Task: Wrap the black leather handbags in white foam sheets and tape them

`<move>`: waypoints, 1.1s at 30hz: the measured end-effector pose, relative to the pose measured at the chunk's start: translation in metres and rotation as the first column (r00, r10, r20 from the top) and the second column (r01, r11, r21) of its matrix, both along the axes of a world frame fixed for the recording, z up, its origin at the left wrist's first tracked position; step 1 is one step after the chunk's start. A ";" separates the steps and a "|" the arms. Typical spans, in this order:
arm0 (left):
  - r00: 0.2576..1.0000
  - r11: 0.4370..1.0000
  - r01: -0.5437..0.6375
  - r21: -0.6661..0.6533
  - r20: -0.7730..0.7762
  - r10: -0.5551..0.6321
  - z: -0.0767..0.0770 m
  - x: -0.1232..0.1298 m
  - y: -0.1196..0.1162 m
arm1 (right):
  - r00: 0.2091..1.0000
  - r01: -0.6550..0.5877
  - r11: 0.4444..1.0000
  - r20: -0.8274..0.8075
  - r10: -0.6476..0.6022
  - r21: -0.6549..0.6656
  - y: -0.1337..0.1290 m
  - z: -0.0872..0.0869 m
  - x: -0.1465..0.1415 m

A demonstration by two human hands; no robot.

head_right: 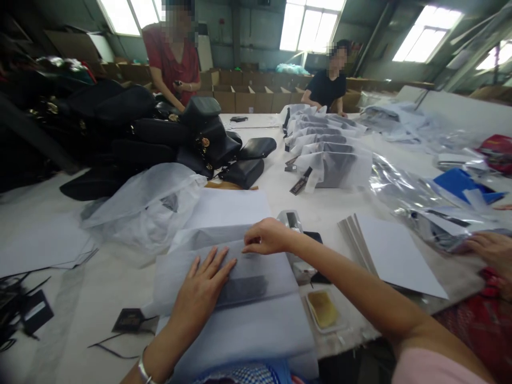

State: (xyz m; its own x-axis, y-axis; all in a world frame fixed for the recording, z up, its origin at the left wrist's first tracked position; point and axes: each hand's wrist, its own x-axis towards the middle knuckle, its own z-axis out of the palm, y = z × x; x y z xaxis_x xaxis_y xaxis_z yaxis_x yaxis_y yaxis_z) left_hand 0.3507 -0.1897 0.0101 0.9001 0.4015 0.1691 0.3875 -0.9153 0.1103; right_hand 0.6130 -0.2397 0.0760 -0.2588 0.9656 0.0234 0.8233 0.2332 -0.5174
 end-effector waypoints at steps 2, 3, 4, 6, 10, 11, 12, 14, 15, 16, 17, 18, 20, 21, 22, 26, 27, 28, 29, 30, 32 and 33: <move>1.000 1.000 -0.001 0.002 -0.006 0.001 -0.001 0.000 0.001 | 0.994 -0.066 0.996 0.088 0.071 -0.065 0.018 0.001 0.004; 1.000 1.000 0.000 0.010 -0.009 0.000 -0.002 -0.001 0.001 | 0.985 -0.093 0.992 0.137 0.105 -0.090 0.026 0.001 0.005; 1.000 1.000 0.001 0.020 -0.013 -0.001 -0.003 -0.001 0.001 | 0.973 -0.118 0.987 0.188 0.136 -0.105 0.032 0.002 0.006; 1.000 0.999 0.003 0.039 -0.019 -0.002 -0.005 -0.001 0.001 | 0.938 -0.152 0.983 0.300 0.176 -0.102 0.040 0.003 0.005; 1.000 0.999 0.005 0.051 -0.014 -0.004 -0.006 0.000 0.001 | 0.882 -0.134 0.989 0.449 0.145 -0.057 0.051 0.000 0.008; 1.000 0.999 0.002 0.050 -0.008 -0.002 -0.006 0.000 0.001 | 0.880 -0.100 0.994 0.461 0.113 -0.052 0.053 -0.002 0.011; 1.000 0.999 0.000 0.047 -0.003 0.000 -0.006 0.000 0.001 | 0.884 -0.058 0.997 0.462 0.075 -0.050 0.054 -0.004 0.015; 1.000 0.999 -0.001 0.046 0.002 0.001 -0.006 0.000 0.002 | 0.895 0.072 0.997 0.445 -0.046 -0.042 0.055 -0.008 0.025; 1.000 0.999 0.001 0.047 0.004 -0.001 -0.005 0.000 0.002 | 0.893 0.166 0.986 0.428 -0.139 -0.026 0.052 -0.008 0.030; 1.000 0.999 0.003 0.047 0.006 -0.004 -0.005 0.000 0.002 | 0.878 0.268 0.963 0.412 -0.244 -0.001 0.048 -0.009 0.035; 1.000 0.999 0.004 0.045 0.009 -0.005 -0.004 0.001 0.002 | 0.849 0.368 0.929 0.396 -0.350 0.034 0.040 -0.009 0.040; 1.000 0.999 0.003 0.041 0.013 -0.004 -0.004 0.001 0.002 | 0.810 0.454 0.888 0.383 -0.445 0.072 0.030 -0.009 0.044; 1.000 0.999 0.000 0.034 0.019 -0.001 -0.003 0.001 0.002 | 0.726 0.574 0.806 0.364 -0.583 0.146 0.000 -0.010 0.049; 1.000 0.999 0.000 0.034 0.020 -0.001 -0.002 0.001 0.001 | 0.691 0.621 0.763 0.335 -0.641 0.179 -0.019 -0.013 0.051; 1.000 0.999 0.000 0.034 0.023 -0.001 -0.001 0.001 0.001 | 0.655 0.673 0.710 0.279 -0.702 0.207 -0.040 -0.016 0.052; 0.999 1.000 -0.002 0.023 0.035 0.001 0.000 0.002 0.001 | 0.465 0.876 0.449 -0.062 -0.883 0.175 -0.122 -0.040 0.042; 0.999 1.000 0.000 0.023 0.033 -0.001 0.000 0.002 0.001 | 0.405 0.913 0.393 -0.130 -0.905 0.105 -0.138 -0.046 0.036; 1.000 1.000 0.003 0.025 0.029 -0.004 -0.001 0.003 0.001 | 0.343 0.938 0.347 -0.196 -0.919 0.011 -0.150 -0.052 0.029; 1.000 1.000 0.008 0.030 0.025 -0.009 -0.001 0.003 0.001 | 0.274 0.947 0.308 -0.267 -0.924 -0.094 -0.159 -0.057 0.022; 1.000 0.999 0.011 0.033 0.024 -0.012 -0.002 0.003 0.002 | 0.203 0.939 0.282 -0.342 -0.917 -0.198 -0.164 -0.061 0.015; 1.000 0.999 0.016 0.034 0.027 -0.017 -0.002 0.003 0.002 | 0.075 0.895 0.274 -0.489 -0.869 -0.351 -0.167 -0.067 0.002; 0.999 0.999 0.019 0.032 0.029 -0.020 -0.002 0.002 0.002 | 0.024 0.876 0.282 -0.548 -0.836 -0.392 -0.166 -0.068 -0.002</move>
